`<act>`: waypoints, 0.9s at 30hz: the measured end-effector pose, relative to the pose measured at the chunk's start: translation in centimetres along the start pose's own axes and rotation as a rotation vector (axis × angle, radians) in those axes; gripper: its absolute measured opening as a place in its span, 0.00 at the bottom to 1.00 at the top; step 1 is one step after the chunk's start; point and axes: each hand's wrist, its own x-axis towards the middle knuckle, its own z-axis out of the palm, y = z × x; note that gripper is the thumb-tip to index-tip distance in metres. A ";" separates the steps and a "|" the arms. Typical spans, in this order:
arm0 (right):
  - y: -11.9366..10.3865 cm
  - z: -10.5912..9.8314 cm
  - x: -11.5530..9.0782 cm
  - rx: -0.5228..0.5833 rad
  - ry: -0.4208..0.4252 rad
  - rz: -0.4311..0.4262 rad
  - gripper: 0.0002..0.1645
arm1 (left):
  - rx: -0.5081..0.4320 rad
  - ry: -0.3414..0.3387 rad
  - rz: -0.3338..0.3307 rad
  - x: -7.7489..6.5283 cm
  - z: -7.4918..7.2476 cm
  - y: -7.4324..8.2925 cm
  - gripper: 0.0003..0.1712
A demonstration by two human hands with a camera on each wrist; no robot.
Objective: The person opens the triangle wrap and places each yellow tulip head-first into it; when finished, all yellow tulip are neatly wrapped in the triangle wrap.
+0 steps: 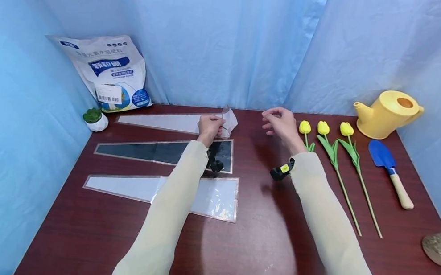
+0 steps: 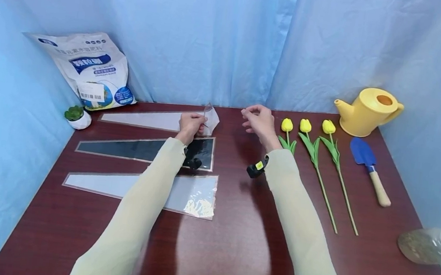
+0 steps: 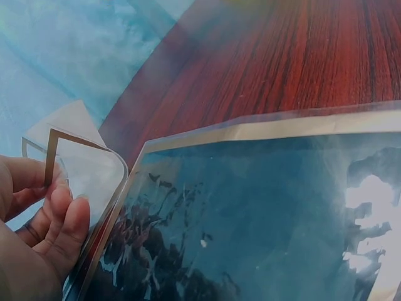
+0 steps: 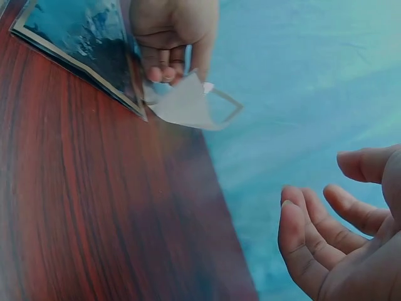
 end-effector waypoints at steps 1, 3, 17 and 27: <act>0.0 -0.4 -0.2 0.006 0.002 -0.010 0.16 | 0.001 0.000 -0.001 0.0 0.0 0.0 0.11; 0.0 -1.1 -0.7 0.022 0.002 -0.028 0.16 | 0.002 -0.001 -0.004 0.1 0.0 0.0 0.11; 1.6 -6.3 -5.1 0.037 0.024 -0.062 0.22 | -0.014 0.018 -0.005 0.2 0.1 -0.1 0.10; 4.0 -10.1 -7.8 0.019 0.100 -0.096 0.17 | -0.013 0.013 0.000 0.0 0.0 -0.1 0.10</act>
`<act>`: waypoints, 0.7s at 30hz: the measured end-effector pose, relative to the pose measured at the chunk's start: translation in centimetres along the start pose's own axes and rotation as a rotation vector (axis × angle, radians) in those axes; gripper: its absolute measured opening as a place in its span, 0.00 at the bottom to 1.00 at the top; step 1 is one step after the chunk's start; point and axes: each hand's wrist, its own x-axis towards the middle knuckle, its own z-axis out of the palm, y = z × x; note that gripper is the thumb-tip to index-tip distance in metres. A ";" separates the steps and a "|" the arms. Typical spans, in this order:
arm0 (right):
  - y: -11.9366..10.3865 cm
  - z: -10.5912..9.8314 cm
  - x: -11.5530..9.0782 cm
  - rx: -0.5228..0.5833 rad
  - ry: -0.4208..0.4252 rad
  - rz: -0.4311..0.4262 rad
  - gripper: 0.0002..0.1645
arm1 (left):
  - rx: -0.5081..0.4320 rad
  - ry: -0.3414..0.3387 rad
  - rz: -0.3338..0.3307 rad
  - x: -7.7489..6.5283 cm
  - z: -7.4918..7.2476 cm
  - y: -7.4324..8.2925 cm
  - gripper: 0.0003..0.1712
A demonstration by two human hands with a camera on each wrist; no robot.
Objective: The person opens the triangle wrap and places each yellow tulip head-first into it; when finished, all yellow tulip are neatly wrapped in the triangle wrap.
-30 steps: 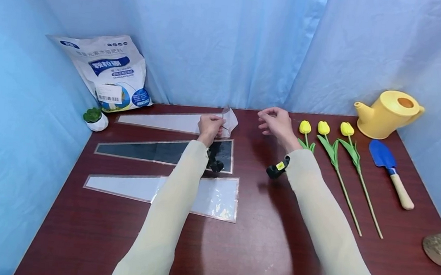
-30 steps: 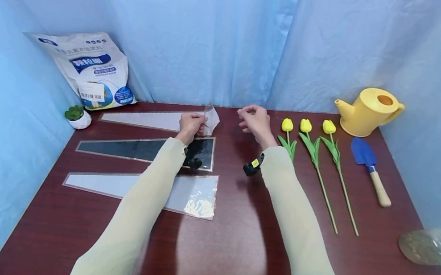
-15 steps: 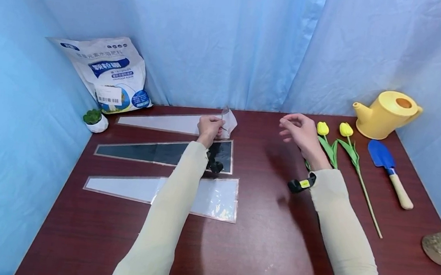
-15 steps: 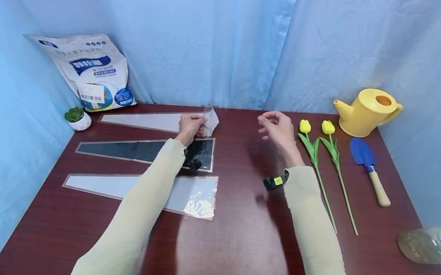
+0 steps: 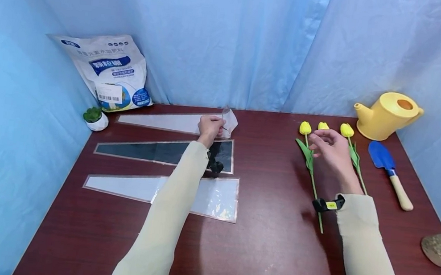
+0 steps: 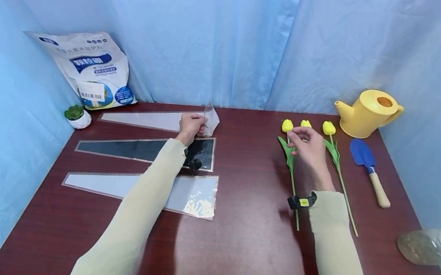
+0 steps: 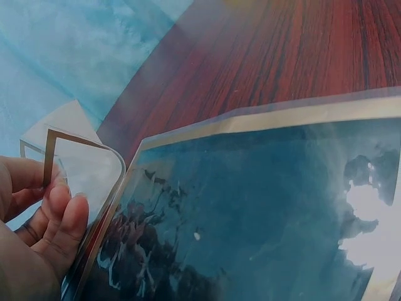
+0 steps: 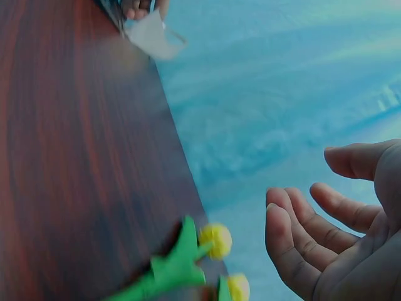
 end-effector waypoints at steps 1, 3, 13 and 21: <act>0.2 -0.5 -0.3 0.004 0.012 0.003 0.15 | 0.000 -0.002 0.000 0.0 0.0 0.0 0.10; 0.7 -1.6 -0.8 0.012 0.040 0.009 0.13 | 0.001 -0.004 0.003 0.0 0.0 0.0 0.10; 3.2 -6.6 -3.1 -0.121 0.160 0.047 0.12 | 0.008 0.001 0.005 0.0 0.0 -0.2 0.11; 5.3 -9.8 -4.6 -0.252 0.208 0.089 0.13 | -0.002 -0.003 -0.006 0.0 0.0 -0.1 0.10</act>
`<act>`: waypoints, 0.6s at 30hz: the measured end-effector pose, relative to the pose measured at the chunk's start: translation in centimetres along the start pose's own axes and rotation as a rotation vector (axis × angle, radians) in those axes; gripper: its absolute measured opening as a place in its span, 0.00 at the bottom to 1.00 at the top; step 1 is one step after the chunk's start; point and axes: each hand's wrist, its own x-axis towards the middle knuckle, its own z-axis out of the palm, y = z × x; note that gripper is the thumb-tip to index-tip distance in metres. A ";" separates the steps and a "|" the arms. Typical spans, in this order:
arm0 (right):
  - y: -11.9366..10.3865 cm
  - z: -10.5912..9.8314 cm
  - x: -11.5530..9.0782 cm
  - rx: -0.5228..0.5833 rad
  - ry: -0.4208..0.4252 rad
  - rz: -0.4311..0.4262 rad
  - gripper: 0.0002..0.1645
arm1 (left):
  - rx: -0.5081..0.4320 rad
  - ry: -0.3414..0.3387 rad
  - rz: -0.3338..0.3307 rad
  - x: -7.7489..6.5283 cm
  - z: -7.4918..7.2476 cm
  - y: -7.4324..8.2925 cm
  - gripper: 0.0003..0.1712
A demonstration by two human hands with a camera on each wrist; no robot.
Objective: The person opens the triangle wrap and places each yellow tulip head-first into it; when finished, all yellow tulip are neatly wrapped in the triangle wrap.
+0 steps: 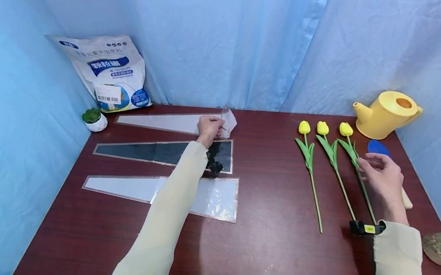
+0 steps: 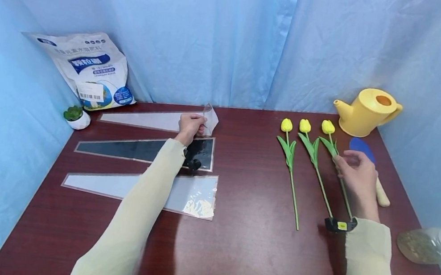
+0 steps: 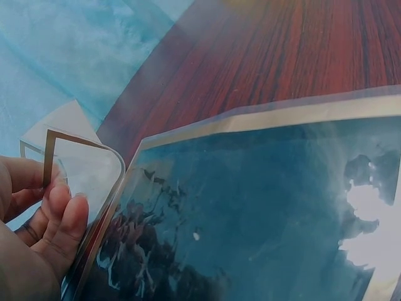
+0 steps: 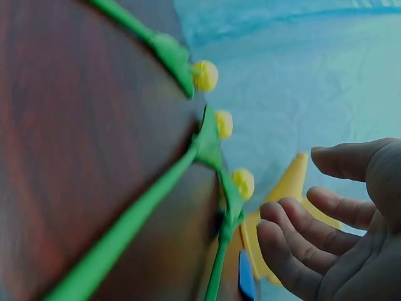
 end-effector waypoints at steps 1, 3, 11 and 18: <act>0.3 -0.3 -0.1 -0.045 0.004 0.007 0.16 | -0.001 -0.001 0.001 0.0 0.0 0.0 0.10; 0.9 -0.7 -0.3 -0.137 -0.009 0.017 0.25 | -0.002 -0.004 0.004 0.0 0.0 -0.1 0.10; 3.0 -1.6 -0.2 -0.502 -0.149 -0.076 0.39 | 0.001 -0.008 -0.004 -0.1 -0.2 0.0 0.10; 3.7 -1.8 0.4 -0.652 -0.234 -0.118 0.34 | -0.004 -0.010 0.002 -0.1 -0.1 0.0 0.10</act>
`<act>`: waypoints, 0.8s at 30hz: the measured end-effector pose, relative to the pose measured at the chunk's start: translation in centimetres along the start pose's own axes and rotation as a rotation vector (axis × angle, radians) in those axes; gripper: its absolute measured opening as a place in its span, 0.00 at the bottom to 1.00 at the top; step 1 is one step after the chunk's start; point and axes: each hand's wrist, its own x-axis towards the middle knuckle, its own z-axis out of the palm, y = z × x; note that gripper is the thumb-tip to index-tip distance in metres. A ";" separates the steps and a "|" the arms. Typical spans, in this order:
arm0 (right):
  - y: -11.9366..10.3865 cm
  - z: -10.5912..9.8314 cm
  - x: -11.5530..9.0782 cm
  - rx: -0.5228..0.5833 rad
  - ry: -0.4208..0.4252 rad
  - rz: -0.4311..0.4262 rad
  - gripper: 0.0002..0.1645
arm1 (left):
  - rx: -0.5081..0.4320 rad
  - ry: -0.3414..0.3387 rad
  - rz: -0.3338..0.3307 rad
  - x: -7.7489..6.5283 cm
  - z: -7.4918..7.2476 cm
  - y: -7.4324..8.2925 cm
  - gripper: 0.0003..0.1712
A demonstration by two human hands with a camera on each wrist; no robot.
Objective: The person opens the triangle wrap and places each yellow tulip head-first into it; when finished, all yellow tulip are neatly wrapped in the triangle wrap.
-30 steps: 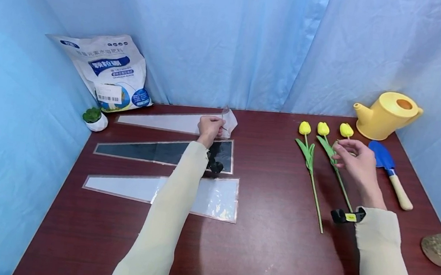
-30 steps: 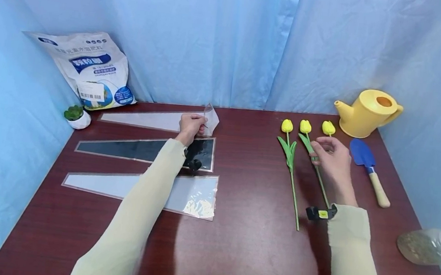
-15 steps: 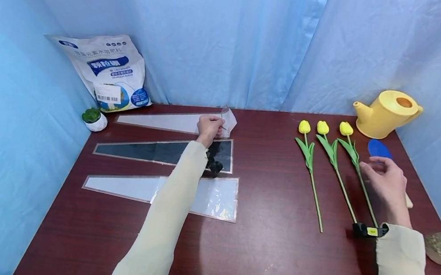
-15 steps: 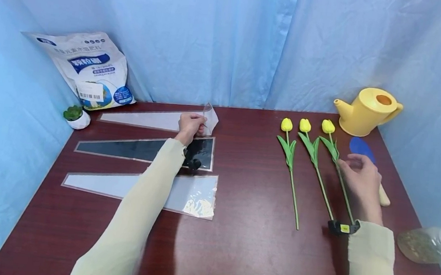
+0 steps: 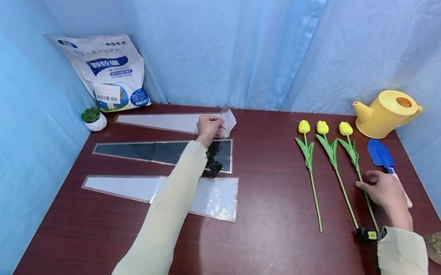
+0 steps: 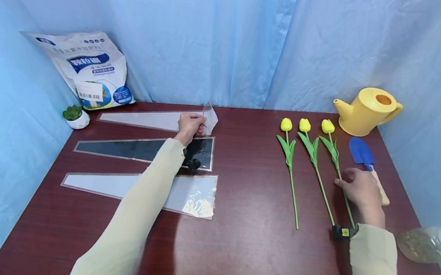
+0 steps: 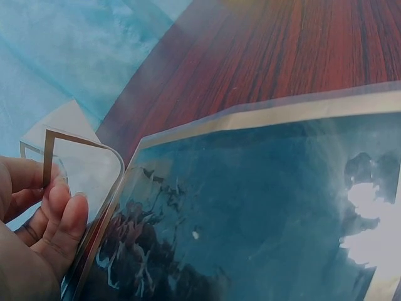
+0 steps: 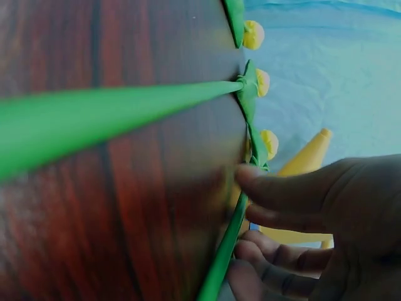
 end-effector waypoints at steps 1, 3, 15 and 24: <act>0.0 0.0 0.0 -0.014 -0.008 -0.008 0.32 | 0.001 0.001 -0.001 0.0 0.0 0.0 0.10; -0.1 0.0 0.0 -0.031 -0.017 -0.010 0.29 | 0.008 0.004 -0.005 0.1 0.1 0.0 0.10; -1.1 -0.4 -0.1 -0.003 -0.029 0.028 0.20 | 0.028 0.004 -0.004 0.1 0.0 0.1 0.10; -1.2 -0.6 -0.5 0.054 -0.012 0.012 0.19 | 0.030 0.006 0.005 0.2 0.1 0.0 0.10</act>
